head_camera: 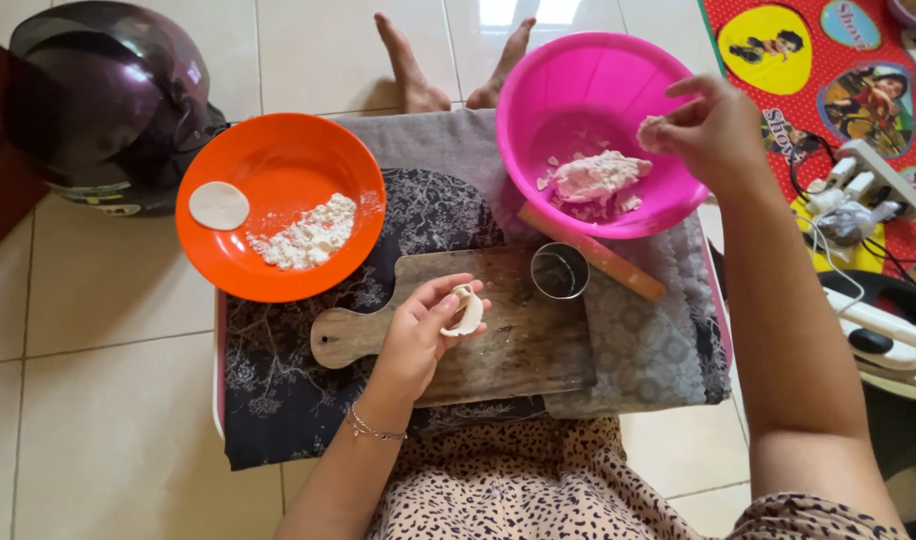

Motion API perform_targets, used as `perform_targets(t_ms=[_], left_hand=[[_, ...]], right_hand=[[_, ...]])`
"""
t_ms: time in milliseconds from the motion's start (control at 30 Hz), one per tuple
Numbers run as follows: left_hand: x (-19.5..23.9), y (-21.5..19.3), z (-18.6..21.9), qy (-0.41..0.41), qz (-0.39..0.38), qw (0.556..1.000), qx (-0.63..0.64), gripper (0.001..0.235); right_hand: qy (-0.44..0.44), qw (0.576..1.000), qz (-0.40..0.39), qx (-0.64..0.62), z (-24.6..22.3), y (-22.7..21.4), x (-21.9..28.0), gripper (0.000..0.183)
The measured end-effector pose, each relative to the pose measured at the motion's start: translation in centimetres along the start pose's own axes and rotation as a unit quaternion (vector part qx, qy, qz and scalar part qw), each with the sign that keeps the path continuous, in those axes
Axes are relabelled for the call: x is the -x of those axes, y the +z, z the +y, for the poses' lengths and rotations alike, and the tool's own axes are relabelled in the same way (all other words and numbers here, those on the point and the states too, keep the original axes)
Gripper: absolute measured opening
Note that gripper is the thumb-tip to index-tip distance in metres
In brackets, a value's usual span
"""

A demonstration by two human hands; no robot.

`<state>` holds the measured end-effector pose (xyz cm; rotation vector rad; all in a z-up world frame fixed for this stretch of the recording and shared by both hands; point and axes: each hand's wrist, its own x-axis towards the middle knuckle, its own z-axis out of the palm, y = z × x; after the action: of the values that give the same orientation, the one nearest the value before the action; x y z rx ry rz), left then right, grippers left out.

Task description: Rolling and shaping dough into small wrappers using a rolling pin and hands

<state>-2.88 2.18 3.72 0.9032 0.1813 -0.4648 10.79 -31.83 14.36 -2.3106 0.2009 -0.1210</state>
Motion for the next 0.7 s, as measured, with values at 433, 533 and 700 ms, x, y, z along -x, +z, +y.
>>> perform_targets(t_ms=[433,533,700], left_hand=[[-1.7,0.0,0.7,-0.026,-0.030,0.999,0.007,0.037],[-1.6,-0.2,1.1,-0.033,-0.010,0.999,0.003,0.036],[-1.4,-0.4,1.7,-0.052,0.032,0.998,-0.011,0.035]], right_hand=[[0.040,0.994,-0.031,0.098,3.7,0.1,-1.5,0.013],[-0.126,0.980,0.001,0.155,5.3,0.8,-2.5,0.021],[-0.160,0.914,-0.237,0.287,7.5,0.8,-4.3,0.063]])
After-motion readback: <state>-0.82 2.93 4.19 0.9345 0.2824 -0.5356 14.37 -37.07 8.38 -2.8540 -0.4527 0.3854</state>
